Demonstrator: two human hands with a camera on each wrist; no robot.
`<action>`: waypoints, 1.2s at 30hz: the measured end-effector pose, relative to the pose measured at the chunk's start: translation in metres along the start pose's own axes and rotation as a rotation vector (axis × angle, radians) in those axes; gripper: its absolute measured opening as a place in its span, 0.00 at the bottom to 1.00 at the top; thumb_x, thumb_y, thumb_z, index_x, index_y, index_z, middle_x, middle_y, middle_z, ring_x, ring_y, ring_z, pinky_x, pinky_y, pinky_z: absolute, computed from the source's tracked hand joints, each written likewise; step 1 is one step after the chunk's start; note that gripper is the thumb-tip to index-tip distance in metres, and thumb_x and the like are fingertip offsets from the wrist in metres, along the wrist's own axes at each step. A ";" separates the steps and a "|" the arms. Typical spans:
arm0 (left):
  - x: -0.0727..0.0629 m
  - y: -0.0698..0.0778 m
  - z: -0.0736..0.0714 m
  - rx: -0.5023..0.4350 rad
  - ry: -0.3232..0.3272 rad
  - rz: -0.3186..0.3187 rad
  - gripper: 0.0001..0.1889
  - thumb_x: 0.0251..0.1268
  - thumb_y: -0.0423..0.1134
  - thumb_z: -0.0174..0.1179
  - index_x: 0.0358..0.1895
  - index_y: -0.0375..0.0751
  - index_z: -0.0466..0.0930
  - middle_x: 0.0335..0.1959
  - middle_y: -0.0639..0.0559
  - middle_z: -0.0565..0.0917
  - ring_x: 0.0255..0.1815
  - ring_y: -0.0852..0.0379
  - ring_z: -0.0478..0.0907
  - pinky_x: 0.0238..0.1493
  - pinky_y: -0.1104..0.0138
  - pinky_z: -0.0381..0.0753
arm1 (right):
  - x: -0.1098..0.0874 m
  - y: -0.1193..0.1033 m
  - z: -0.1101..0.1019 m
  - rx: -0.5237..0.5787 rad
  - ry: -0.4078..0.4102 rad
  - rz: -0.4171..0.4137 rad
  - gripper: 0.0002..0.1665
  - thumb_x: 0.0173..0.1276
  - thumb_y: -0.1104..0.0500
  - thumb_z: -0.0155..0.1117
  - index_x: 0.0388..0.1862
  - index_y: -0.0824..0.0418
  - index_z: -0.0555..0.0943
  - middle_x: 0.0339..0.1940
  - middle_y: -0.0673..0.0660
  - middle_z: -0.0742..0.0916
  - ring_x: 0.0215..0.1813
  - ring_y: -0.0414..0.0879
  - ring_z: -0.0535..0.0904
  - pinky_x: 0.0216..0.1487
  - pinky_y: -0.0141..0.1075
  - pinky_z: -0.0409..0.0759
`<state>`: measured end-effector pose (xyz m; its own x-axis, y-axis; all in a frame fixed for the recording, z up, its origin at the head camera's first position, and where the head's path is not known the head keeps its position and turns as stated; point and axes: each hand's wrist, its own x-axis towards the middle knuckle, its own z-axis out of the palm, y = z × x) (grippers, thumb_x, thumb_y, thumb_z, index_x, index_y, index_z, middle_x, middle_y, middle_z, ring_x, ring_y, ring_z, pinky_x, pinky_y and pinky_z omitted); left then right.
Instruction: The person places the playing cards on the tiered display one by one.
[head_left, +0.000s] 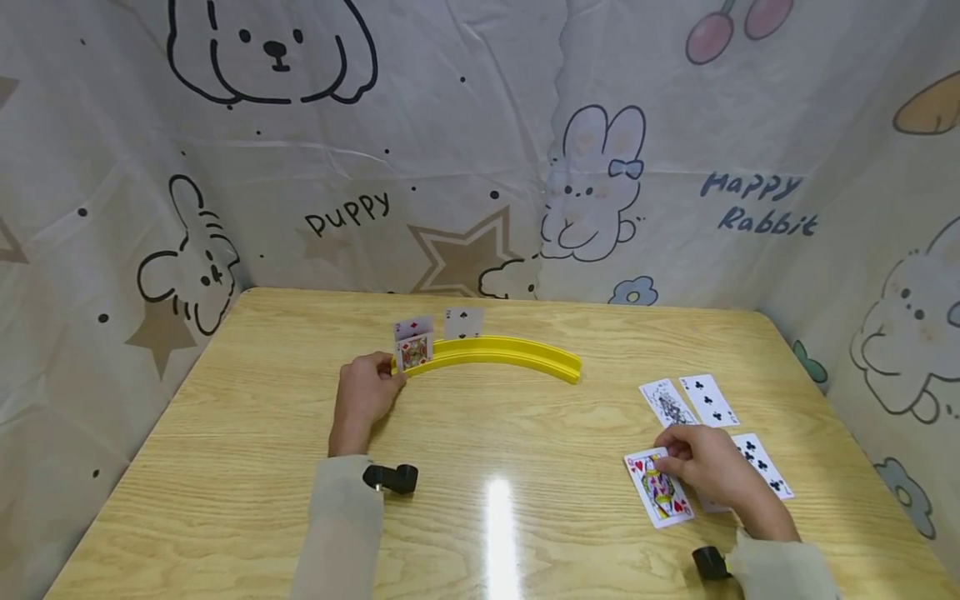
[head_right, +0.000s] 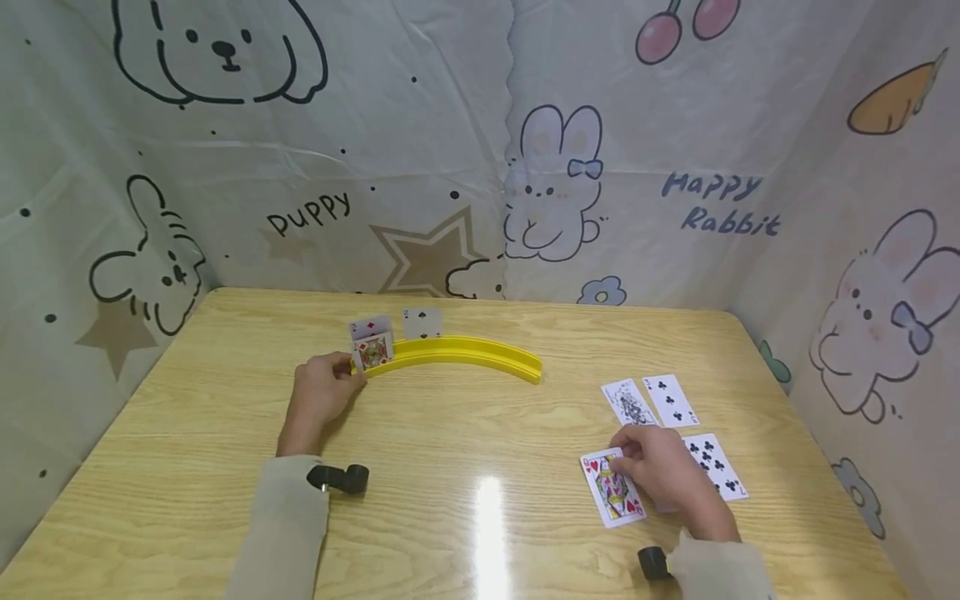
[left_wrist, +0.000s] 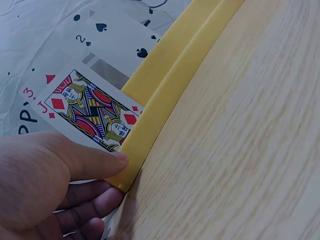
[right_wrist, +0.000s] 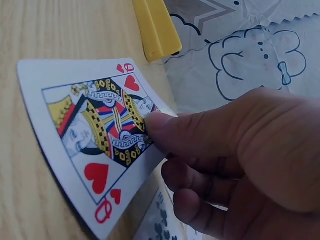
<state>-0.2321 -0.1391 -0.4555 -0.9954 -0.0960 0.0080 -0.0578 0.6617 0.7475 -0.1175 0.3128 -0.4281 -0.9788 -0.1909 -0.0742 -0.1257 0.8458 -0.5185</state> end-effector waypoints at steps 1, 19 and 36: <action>0.000 0.000 0.000 0.001 0.002 0.001 0.19 0.63 0.35 0.67 0.56 0.30 0.82 0.41 0.40 0.84 0.40 0.49 0.80 0.43 0.56 0.79 | 0.000 -0.001 -0.001 -0.003 0.008 0.002 0.06 0.61 0.65 0.74 0.36 0.61 0.84 0.27 0.47 0.80 0.30 0.43 0.73 0.31 0.34 0.74; 0.002 -0.003 0.000 0.005 0.010 0.007 0.18 0.63 0.35 0.67 0.55 0.31 0.83 0.40 0.42 0.84 0.40 0.49 0.78 0.43 0.56 0.78 | 0.005 -0.012 -0.023 0.101 0.128 -0.074 0.05 0.66 0.64 0.71 0.35 0.57 0.83 0.28 0.48 0.82 0.31 0.42 0.74 0.30 0.33 0.74; 0.001 -0.002 0.001 0.000 0.005 0.010 0.18 0.63 0.35 0.66 0.55 0.31 0.83 0.40 0.41 0.84 0.40 0.49 0.79 0.44 0.56 0.78 | 0.006 -0.021 -0.022 0.150 0.259 -0.134 0.05 0.67 0.67 0.68 0.34 0.58 0.82 0.29 0.49 0.83 0.30 0.42 0.76 0.31 0.33 0.74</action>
<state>-0.2331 -0.1398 -0.4580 -0.9954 -0.0935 0.0187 -0.0482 0.6623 0.7477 -0.1239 0.3052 -0.3986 -0.9662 -0.1465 0.2123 -0.2499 0.7354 -0.6298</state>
